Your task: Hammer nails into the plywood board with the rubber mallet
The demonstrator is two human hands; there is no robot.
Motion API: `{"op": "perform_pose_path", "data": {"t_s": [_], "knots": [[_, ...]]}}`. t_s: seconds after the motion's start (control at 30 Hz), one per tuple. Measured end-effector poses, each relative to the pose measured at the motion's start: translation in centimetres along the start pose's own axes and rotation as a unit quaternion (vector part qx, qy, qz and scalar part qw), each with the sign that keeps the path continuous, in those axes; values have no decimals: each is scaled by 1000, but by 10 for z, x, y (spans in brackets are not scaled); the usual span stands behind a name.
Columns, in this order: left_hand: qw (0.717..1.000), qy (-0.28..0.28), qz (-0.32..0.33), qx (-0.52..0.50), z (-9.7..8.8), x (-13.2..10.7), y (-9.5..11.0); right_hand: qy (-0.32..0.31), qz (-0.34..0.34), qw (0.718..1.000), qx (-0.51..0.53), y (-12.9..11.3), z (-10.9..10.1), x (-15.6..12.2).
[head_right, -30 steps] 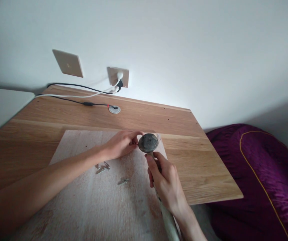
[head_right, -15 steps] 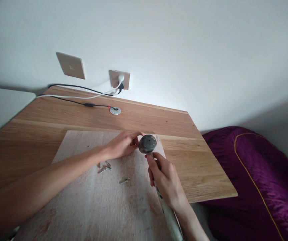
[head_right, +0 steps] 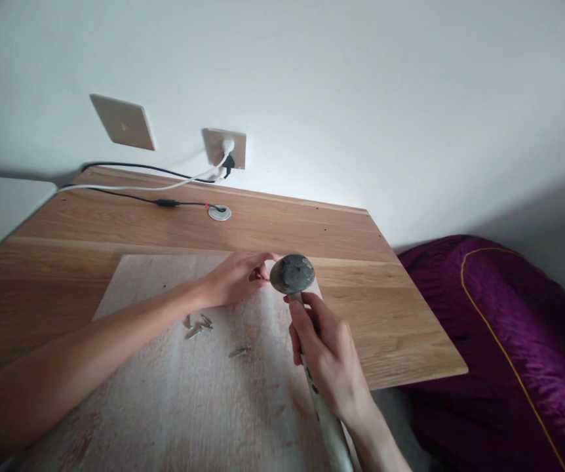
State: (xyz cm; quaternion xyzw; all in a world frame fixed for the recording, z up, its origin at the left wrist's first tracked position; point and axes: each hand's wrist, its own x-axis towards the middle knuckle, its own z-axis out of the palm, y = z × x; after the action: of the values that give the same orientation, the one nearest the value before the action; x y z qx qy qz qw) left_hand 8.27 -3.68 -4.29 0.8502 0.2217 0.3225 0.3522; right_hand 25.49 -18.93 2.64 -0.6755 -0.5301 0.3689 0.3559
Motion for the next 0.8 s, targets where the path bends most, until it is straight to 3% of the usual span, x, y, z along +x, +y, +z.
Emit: {"op": "perform_pose_path", "data": {"t_s": [0.2,0.57,0.67,0.8], "knots": [[1000,-3,3,9,-1,-1,0,-24,-7,998,-57,3,0,0],[999,-15,-14,33,1,-1,0,-22,44,999,-23,36,-3,-28],[999,-40,-21,30,-9,1,5,2,43,999,-24,41,2,-27],[996,-68,-10,59,-36,5,21,3,55,998,-4,40,6,-29]]}}
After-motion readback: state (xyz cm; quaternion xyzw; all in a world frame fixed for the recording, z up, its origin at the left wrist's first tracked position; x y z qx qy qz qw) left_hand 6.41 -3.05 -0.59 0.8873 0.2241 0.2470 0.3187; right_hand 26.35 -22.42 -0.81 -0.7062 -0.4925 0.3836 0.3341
